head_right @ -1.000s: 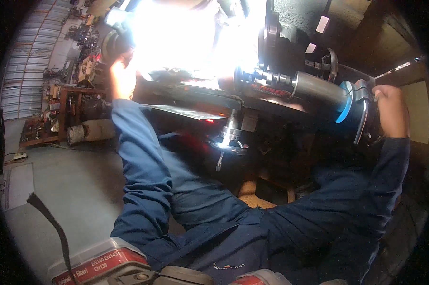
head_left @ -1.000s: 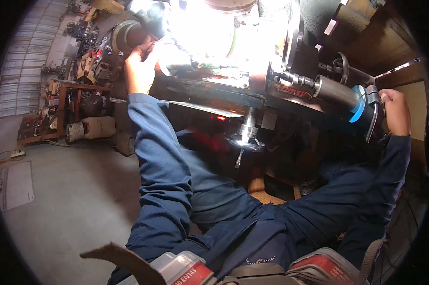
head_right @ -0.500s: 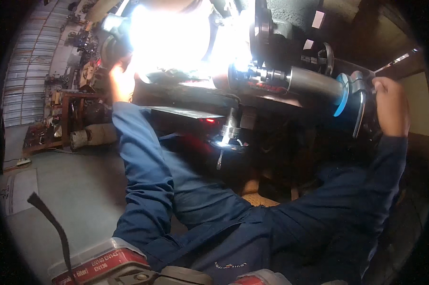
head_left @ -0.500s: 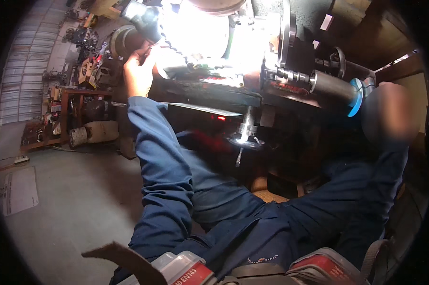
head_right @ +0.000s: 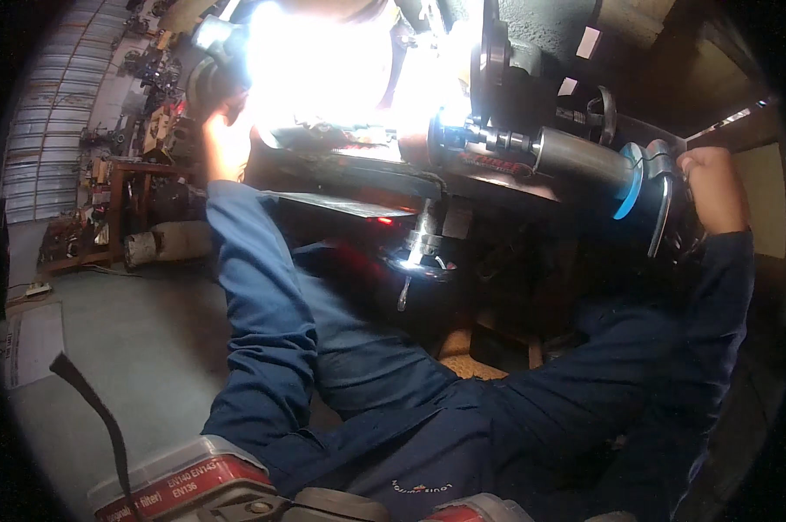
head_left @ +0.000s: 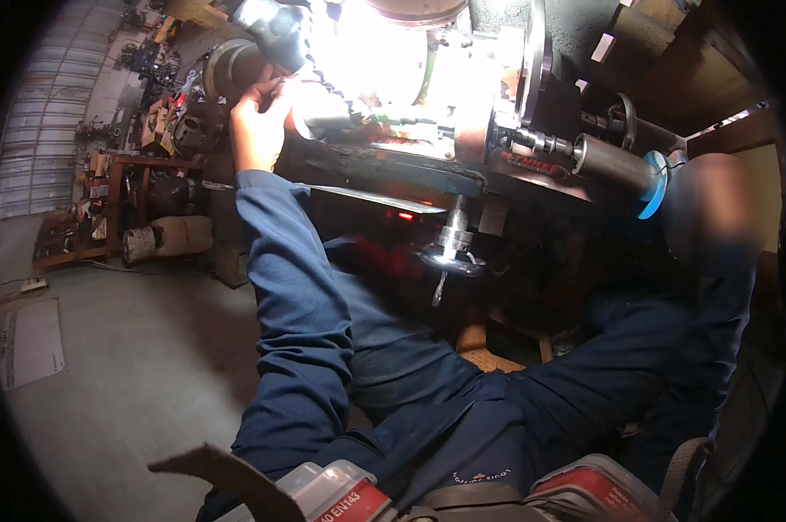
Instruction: The person operates a lathe to machine a metal piece. They turn various hand wheels to advance the cutting tool against the rotating workpiece and adjust its position.
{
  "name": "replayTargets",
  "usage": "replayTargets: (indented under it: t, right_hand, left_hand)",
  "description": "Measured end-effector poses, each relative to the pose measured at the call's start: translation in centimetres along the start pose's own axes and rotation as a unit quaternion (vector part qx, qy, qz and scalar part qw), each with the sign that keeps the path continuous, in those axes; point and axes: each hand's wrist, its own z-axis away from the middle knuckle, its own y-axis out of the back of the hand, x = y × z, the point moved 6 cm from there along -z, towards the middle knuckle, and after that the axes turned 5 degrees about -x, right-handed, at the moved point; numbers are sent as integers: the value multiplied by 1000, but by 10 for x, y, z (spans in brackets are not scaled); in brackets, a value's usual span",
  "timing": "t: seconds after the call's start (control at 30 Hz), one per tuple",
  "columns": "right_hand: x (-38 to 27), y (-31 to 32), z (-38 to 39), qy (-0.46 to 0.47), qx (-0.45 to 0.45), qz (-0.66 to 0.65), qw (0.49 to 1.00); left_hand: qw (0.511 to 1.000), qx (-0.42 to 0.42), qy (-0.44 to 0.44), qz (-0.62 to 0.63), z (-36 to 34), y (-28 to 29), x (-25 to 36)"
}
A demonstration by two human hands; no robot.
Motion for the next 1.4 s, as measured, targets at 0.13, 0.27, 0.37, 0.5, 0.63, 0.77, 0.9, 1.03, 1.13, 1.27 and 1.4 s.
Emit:
replayTargets:
  t: [0.13,0.27,0.37,0.5,0.63,0.77,0.9,1.03,1.13,1.27,1.4]
  right_hand:
    - [7,-3,-7,-6,-78,-38,996]
    - [17,-9,-19,-15,-128,-69,989]
    - [15,-6,-29,-6,-168,10,986]
    - [36,-20,-52,51,-184,-34,981]
    - [19,-30,-60,199,-247,128,940]
    - [22,-39,-56,-102,-347,1,932]
    - [-7,-26,-40,-107,-348,67,929]
    - [-11,-8,-24,80,-172,-23,982]
    - [-19,5,-1,10,-87,90,992]
    - [-40,12,37,-3,86,116,990]
    - [-38,10,68,3,199,128,971]
  left_hand:
    - [1000,-5,16,1,0,-5,3]
    - [999,1,34,10,-1,-4,0]
    - [1000,1,20,10,-1,-2,-4]
    - [999,-1,35,37,0,-4,-2]
    - [1000,3,17,11,-2,-4,-2]
    - [1000,8,-2,-13,-2,-5,0]
    - [999,20,8,-23,1,2,-1]
    - [1000,13,4,-12,-2,-2,-1]
    - [1000,14,-7,-25,-2,-1,-3]
    - [999,8,-13,-36,3,1,5]
    - [999,24,-12,-18,4,4,1]
